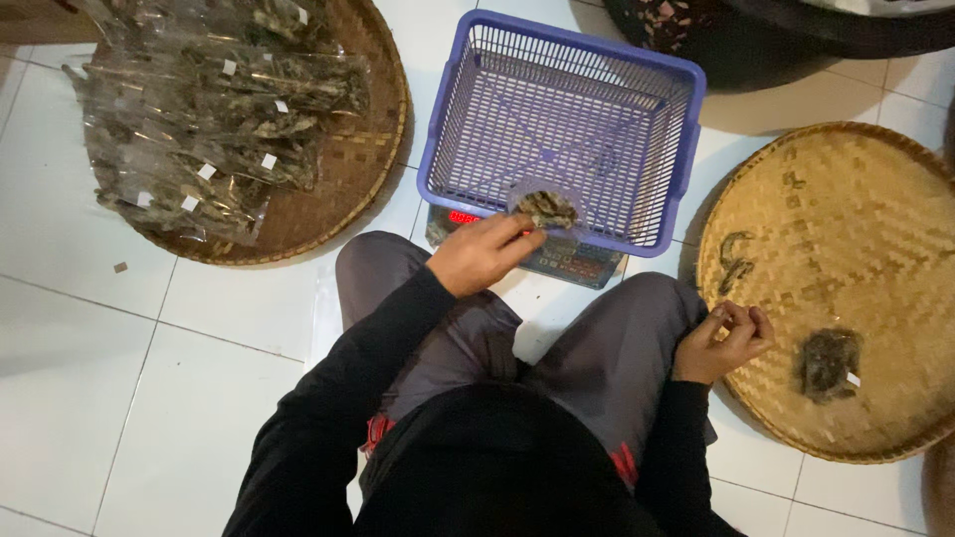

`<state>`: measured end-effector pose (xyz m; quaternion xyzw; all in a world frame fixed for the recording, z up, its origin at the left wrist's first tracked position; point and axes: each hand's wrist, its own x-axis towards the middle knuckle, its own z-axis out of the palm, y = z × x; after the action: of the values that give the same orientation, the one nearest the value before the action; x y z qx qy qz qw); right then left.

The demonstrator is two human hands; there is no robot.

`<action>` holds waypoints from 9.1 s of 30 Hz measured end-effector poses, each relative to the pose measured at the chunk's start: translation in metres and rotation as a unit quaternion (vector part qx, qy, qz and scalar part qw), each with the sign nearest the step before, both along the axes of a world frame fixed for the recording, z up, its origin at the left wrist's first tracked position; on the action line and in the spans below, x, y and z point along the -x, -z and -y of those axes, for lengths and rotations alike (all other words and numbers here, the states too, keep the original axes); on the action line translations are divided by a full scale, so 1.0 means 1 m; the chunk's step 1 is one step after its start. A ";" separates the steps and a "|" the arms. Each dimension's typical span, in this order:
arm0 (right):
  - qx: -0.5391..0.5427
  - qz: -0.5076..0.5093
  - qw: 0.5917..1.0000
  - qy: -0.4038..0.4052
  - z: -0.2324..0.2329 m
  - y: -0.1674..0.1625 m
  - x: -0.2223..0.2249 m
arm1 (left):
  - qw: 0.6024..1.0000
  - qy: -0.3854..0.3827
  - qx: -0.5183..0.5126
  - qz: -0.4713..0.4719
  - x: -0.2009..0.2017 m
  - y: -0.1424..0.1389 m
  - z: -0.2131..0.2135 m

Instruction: The person sits on the floor among round bamboo trays of dried seahorses in plastic bags. They pick up individual bags, place each on a digital scale to weigh it, then set the weighed bag into a blue plastic basket, repeating this for bag after bag.

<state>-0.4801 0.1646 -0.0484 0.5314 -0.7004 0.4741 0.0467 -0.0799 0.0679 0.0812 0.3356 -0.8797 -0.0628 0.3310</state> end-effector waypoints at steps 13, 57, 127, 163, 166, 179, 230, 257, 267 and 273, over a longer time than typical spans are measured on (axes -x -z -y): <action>0.032 0.053 0.997 0.039 0.001 0.023 0.056 | 0.860 -0.344 -0.004 -0.376 -0.085 0.079 -0.023; 0.027 0.169 0.967 -0.188 0.090 -0.150 0.035 | 0.758 -0.409 -0.150 -0.485 -0.130 0.165 -0.043; -0.018 0.068 0.992 0.109 -0.051 0.071 0.057 | 0.784 -0.594 -0.117 -0.133 -0.353 0.098 0.067; 0.007 0.087 0.988 0.129 -0.059 0.062 0.060 | 0.993 -0.067 0.077 -0.054 0.000 -0.069 0.059; -0.012 0.074 0.988 0.136 -0.062 0.063 0.062 | 0.995 -0.066 0.059 -0.043 0.018 -0.033 0.048; -0.006 0.112 0.985 0.129 -0.057 0.063 0.061 | 0.995 -0.020 0.088 -0.028 0.002 -0.010 -0.017; 0.002 -0.275 0.873 -0.403 0.101 -0.183 -0.168 | 0.781 -0.496 -0.086 -0.370 -0.135 0.155 -0.020; 0.121 -0.041 0.959 0.253 -0.004 -0.092 0.312 | 0.830 -0.480 -0.076 -0.273 -0.126 0.170 -0.033; 0.253 0.488 0.815 0.186 -0.055 0.006 0.323 | 0.814 -0.481 -0.084 -0.315 -0.123 0.179 -0.024; 0.217 0.459 0.824 0.252 -0.055 0.005 0.307 | 0.801 -0.483 -0.087 -0.343 -0.124 0.183 -0.015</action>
<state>-0.7876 0.2196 -0.0538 0.0338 -0.6296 0.7747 -0.0480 0.0444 0.0832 -0.1015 0.7010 -0.4236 -0.0816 0.5680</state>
